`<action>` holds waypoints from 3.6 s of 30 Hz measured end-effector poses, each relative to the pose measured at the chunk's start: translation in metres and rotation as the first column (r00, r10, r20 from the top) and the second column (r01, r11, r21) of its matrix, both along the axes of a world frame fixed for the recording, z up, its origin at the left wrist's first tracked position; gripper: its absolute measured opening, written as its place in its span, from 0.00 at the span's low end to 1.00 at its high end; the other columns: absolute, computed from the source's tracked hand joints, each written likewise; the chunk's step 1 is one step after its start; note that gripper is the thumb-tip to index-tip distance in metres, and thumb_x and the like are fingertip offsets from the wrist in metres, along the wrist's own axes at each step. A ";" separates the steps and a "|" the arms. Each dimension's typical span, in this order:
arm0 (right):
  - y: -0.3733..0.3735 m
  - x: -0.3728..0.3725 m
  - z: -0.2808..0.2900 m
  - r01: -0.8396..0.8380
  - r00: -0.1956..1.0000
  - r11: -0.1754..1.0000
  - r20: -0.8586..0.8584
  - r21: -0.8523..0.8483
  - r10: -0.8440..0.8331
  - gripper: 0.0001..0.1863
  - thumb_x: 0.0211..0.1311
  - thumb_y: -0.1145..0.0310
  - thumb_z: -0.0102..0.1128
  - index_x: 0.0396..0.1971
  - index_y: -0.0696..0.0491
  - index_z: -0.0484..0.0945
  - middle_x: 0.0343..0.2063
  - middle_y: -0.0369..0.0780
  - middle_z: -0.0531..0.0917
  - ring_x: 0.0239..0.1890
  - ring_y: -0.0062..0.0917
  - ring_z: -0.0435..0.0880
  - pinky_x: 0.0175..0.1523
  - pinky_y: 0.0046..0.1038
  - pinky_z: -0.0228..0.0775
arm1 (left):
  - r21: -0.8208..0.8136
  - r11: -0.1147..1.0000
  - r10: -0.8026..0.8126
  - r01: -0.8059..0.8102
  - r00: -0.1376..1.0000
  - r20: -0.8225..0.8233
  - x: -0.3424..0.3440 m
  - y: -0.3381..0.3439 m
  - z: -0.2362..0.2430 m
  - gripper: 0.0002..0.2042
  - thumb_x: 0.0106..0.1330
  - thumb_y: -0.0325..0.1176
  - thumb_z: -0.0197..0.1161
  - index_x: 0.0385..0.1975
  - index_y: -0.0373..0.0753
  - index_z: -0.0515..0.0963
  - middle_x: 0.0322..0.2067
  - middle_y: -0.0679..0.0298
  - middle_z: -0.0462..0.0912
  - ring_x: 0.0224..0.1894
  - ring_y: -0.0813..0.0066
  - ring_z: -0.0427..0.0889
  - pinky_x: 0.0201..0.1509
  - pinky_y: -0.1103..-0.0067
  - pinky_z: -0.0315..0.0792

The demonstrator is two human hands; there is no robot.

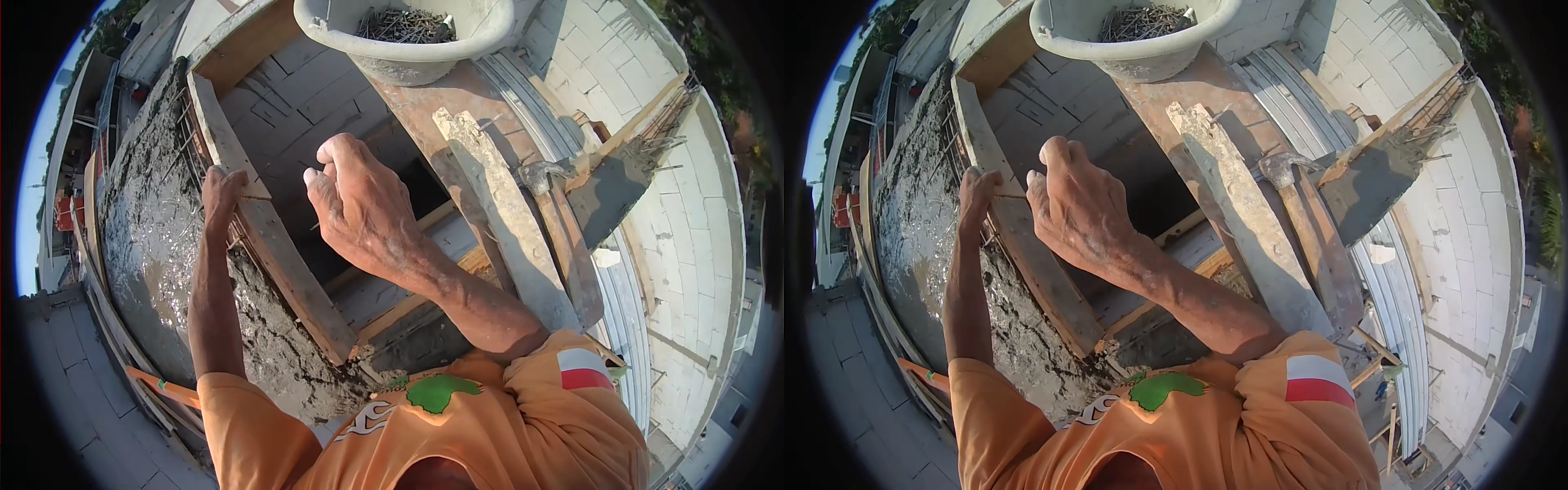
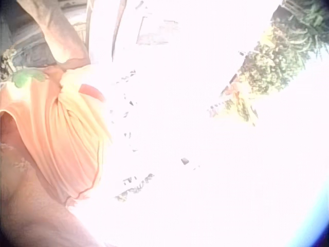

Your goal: The person constructs a wooden form for a concrete column by leveling wooden boards with a spirit level and securing them using a hammer and nails.

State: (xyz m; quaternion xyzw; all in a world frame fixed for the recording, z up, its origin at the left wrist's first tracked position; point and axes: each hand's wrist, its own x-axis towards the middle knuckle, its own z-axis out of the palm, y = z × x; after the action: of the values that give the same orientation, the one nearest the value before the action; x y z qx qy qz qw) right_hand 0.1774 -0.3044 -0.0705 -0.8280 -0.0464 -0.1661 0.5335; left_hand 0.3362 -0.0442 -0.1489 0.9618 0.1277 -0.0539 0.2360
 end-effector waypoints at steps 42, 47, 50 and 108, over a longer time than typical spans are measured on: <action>-0.158 -0.145 0.009 0.524 0.786 0.793 -0.182 -0.311 -0.591 0.20 0.63 0.71 0.59 0.52 0.62 0.70 0.38 0.44 0.80 0.38 0.24 0.77 0.46 0.28 0.71 | -0.028 1.000 -0.010 0.010 1.000 -0.006 0.006 0.014 -0.014 0.23 0.43 0.41 0.64 0.37 0.30 0.76 0.35 0.47 0.82 0.40 0.51 0.82 0.44 0.66 0.74; -0.056 -0.108 0.015 0.207 0.951 0.862 -0.301 0.462 -0.067 0.21 0.62 0.68 0.63 0.51 0.59 0.66 0.28 0.38 0.77 0.27 0.19 0.78 0.32 0.23 0.74 | 0.010 1.000 0.029 -0.029 1.000 -0.006 0.000 0.018 -0.012 0.24 0.45 0.42 0.63 0.39 0.29 0.75 0.38 0.44 0.82 0.44 0.48 0.82 0.48 0.66 0.74; -0.022 -0.063 -0.022 0.096 0.865 0.842 -0.463 0.531 0.194 0.23 0.63 0.62 0.62 0.49 0.59 0.64 0.26 0.39 0.75 0.19 0.17 0.74 0.23 0.21 0.70 | 0.009 1.000 0.002 -0.002 1.000 0.007 0.002 -0.001 -0.014 0.25 0.46 0.41 0.63 0.41 0.28 0.75 0.38 0.44 0.82 0.44 0.48 0.82 0.49 0.66 0.74; -0.198 -0.113 -0.016 -0.181 0.817 0.615 -0.465 -0.767 -0.340 0.33 0.59 0.55 0.61 0.60 0.61 0.67 0.44 0.56 0.79 0.45 0.49 0.81 0.48 0.44 0.75 | 0.032 0.999 0.032 -0.034 0.996 0.080 -0.010 -0.007 -0.005 0.21 0.48 0.40 0.61 0.37 0.30 0.69 0.34 0.43 0.81 0.39 0.43 0.81 0.44 0.61 0.73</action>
State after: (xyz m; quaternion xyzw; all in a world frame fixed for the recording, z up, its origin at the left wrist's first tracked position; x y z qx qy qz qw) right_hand 0.0639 -0.5029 -0.0863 -0.9863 0.0864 0.1018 0.0971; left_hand 0.3263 -0.0516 -0.1535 0.9648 0.1350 -0.0096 0.2255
